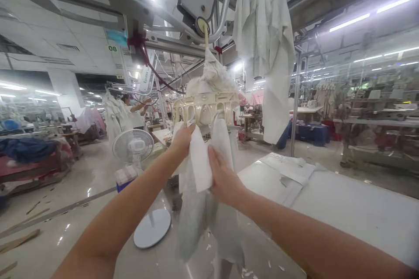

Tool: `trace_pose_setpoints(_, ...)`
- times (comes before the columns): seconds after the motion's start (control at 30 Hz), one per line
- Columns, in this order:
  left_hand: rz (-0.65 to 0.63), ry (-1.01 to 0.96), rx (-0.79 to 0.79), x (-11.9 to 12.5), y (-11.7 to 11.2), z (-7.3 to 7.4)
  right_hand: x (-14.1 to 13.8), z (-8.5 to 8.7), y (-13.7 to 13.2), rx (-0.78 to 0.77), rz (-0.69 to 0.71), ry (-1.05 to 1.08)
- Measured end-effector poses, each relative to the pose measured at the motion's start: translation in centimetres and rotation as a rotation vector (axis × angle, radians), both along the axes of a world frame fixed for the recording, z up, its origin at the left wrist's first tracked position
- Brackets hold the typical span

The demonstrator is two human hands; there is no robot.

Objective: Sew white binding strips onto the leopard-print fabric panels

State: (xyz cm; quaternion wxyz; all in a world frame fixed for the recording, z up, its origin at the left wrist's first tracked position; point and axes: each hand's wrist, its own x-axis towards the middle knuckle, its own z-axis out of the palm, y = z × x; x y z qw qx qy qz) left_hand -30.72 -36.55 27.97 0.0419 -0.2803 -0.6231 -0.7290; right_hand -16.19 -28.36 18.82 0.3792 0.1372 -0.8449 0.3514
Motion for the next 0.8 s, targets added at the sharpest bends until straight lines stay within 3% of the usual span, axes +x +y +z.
trace_pose_setpoints(0.07, -0.021, 0.022, -0.075, -0.3, -0.5, 0.0, -3.6, 1.6, -0.4, -0.170, -0.011, 0.050)
trace_pose_setpoints(0.13, -0.027, 0.075, -0.142, -1.0, -1.2, -0.2, -5.1, 2.7, 0.8, -0.262, -0.042, 0.066)
trace_pose_setpoints(0.3, 0.095, 0.296, -0.251, -2.6, -2.0, -2.4, -4.2, 5.5, 5.4, -0.383, -0.177, 0.132)
trace_pose_setpoints(0.43, 0.345, 0.527, -0.309, -2.4, -0.1, -3.5, -2.5, 8.1, 5.5, -0.317, -0.199, 0.137)
trace_pose_setpoints(0.57, 0.648, 0.736, -0.575, -2.9, 2.3, -2.1, -0.4, 11.1, 4.4, -0.169, -0.187, 0.125)
trace_pose_setpoints(0.67, 0.635, 0.776, -0.652, -3.5, 3.7, -1.1, 1.2, 13.8, 4.8, -0.100, -0.206, 0.172)
trace_pose_setpoints(0.8, 0.663, 0.822, -0.689, -3.1, 4.8, -1.2, 2.7, 17.0, 7.0, -0.131, -0.422, 0.206)
